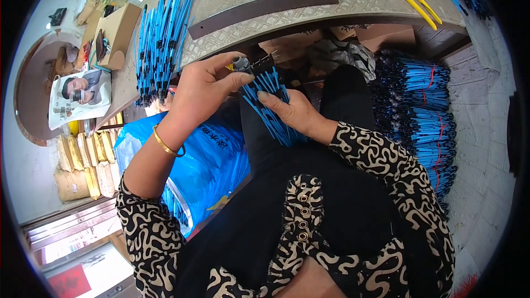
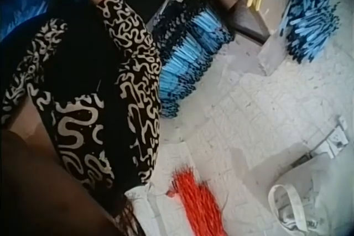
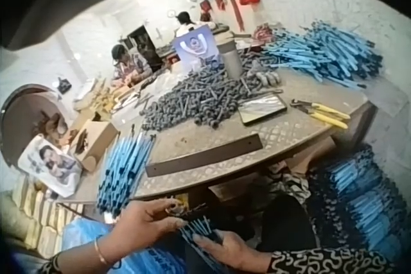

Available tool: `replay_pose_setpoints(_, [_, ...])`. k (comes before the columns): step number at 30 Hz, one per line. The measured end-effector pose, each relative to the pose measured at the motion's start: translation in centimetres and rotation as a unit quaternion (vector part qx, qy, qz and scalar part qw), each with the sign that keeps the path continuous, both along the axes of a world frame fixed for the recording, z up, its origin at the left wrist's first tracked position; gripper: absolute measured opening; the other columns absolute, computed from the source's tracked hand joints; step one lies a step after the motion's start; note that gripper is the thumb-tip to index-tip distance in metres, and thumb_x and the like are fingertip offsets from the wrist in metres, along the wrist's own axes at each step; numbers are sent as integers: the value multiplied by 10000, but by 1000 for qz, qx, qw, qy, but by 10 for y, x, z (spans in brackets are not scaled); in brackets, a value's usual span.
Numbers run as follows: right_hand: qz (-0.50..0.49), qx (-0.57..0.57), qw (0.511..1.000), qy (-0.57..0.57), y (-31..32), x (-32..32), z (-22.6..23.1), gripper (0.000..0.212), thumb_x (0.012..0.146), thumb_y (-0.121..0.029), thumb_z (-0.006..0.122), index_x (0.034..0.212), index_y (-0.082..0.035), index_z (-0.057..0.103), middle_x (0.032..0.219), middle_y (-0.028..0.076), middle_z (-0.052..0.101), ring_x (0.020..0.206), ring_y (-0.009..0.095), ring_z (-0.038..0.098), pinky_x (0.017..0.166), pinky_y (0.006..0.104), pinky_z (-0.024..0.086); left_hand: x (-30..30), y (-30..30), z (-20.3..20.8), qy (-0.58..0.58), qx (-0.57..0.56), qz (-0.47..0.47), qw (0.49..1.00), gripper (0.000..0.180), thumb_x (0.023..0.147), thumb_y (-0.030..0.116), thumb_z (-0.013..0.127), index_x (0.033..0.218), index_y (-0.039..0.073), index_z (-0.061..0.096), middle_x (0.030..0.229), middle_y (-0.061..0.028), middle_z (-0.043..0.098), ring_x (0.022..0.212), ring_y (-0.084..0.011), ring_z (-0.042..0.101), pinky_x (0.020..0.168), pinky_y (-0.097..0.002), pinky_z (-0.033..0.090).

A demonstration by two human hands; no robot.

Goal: The person assembles blue plastic rods with black connectors using pliers.

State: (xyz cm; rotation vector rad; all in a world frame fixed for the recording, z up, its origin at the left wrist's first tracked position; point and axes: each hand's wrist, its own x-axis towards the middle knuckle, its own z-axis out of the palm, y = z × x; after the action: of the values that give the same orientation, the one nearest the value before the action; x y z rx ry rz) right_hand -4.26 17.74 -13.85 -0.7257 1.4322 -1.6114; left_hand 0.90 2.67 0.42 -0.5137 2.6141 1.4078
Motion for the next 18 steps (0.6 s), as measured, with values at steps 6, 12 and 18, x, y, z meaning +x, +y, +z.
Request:
replay_pose_setpoints(6, [-147, -30, 981, 123, -2, 11, -2, 535, 867, -544, 450, 950, -19, 510, 711, 65, 560, 703, 174, 564, 686, 275, 448, -3, -4, -12, 36, -52, 8, 998, 323, 803, 93, 654, 1101, -14, 588, 745, -8, 615, 650, -38, 536, 573, -186, 447])
replay_pose_setpoints(12, [-92, -5, 973, 212, 5, -17, 11, 464, 911, -442, 445, 1048, 1, 425, 750, 75, 552, 712, 171, 558, 685, 269, 453, -6, -13, -10, 40, 31, 10, 999, 298, 797, 98, 660, 1068, -10, 602, 740, -8, 611, 629, -38, 533, 557, -194, 444])
replay_pose_setpoints(18, [55, -135, 986, 83, -3, -33, -2, 499, 916, -470, 409, 1052, 8, 446, 822, 65, 561, 759, 128, 548, 706, 258, 449, -5, -24, -9, 30, 87, -60, 994, 288, 794, 92, 663, 1061, 2, 606, 741, 5, 598, 652, -41, 523, 576, -188, 444])
